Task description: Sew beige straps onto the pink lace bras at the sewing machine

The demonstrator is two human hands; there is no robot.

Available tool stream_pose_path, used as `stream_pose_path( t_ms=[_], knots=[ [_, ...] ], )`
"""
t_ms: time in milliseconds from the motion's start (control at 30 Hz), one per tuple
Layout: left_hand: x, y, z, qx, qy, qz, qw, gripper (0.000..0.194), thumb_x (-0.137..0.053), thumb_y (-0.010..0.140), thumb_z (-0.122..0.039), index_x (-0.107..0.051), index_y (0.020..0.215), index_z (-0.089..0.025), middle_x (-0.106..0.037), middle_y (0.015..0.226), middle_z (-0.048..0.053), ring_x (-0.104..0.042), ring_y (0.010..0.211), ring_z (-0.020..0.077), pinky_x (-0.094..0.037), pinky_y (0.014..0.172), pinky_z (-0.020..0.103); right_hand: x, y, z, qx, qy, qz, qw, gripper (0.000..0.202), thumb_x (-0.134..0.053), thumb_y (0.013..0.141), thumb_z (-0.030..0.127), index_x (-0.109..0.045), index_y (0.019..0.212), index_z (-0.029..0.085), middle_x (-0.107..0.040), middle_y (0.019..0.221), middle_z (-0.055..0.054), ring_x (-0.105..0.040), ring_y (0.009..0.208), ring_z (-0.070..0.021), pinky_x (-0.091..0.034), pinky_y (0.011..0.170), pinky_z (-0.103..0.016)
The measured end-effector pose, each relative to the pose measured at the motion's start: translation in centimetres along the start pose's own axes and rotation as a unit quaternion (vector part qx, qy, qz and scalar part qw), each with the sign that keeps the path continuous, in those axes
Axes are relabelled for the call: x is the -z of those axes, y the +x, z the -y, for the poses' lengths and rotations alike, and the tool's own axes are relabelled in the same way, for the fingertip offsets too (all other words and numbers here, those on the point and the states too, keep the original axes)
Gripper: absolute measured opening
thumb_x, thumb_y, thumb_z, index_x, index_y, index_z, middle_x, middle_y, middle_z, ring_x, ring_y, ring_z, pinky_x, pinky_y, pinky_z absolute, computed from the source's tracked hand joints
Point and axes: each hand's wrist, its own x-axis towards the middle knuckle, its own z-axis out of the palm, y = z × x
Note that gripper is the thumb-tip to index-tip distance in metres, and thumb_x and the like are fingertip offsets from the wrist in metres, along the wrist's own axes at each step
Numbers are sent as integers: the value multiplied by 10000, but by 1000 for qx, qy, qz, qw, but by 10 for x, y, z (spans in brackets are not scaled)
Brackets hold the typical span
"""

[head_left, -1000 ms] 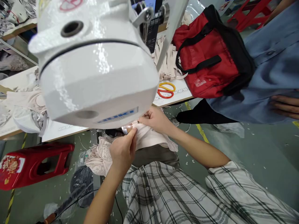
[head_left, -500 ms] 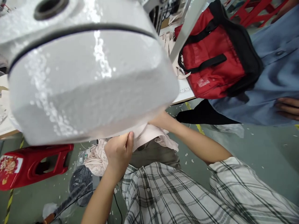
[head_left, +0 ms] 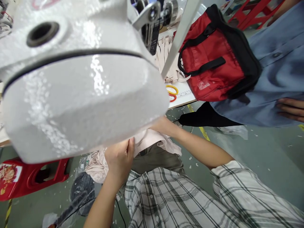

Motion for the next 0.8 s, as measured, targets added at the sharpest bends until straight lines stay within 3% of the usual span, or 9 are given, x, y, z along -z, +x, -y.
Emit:
stream_pose_path(
  t_ms=[200,367,600,800],
  knots=[
    [1,0,1,-8,2,2,1000,311,-531,966,-345,-732,1161,-211,-758,714,58,-685,617,177,-397,549,259,2,-4,10,-17,9,-14,1000,34,-636,839,206,-651,819,229,-589,634,3,-599,807,-228,-480,776,-361],
    [0,0,1,-15,6,-4,1000,310,-536,966,-345,-732,1162,-204,-761,724,60,-660,577,167,-380,544,265,1,-2,4,-14,4,-4,1000,43,-631,831,195,-662,845,222,-587,627,17,-571,706,-196,-467,753,-347],
    [1,-2,0,-10,-9,-9,1000,248,-560,959,-297,-761,1077,-214,-769,756,49,-644,570,147,-380,563,256,-7,2,-19,23,-11,-10,1000,159,-610,861,290,-682,986,223,-608,638,30,-549,662,-173,-419,668,-287],
    [1,-5,1,-11,-18,-32,999,226,-567,953,-288,-772,1011,-212,-783,810,42,-669,613,149,-433,614,249,-10,0,-18,25,-10,-27,999,171,-596,878,368,-670,952,233,-589,614,28,-538,619,-173,-427,644,-297]
  ],
)
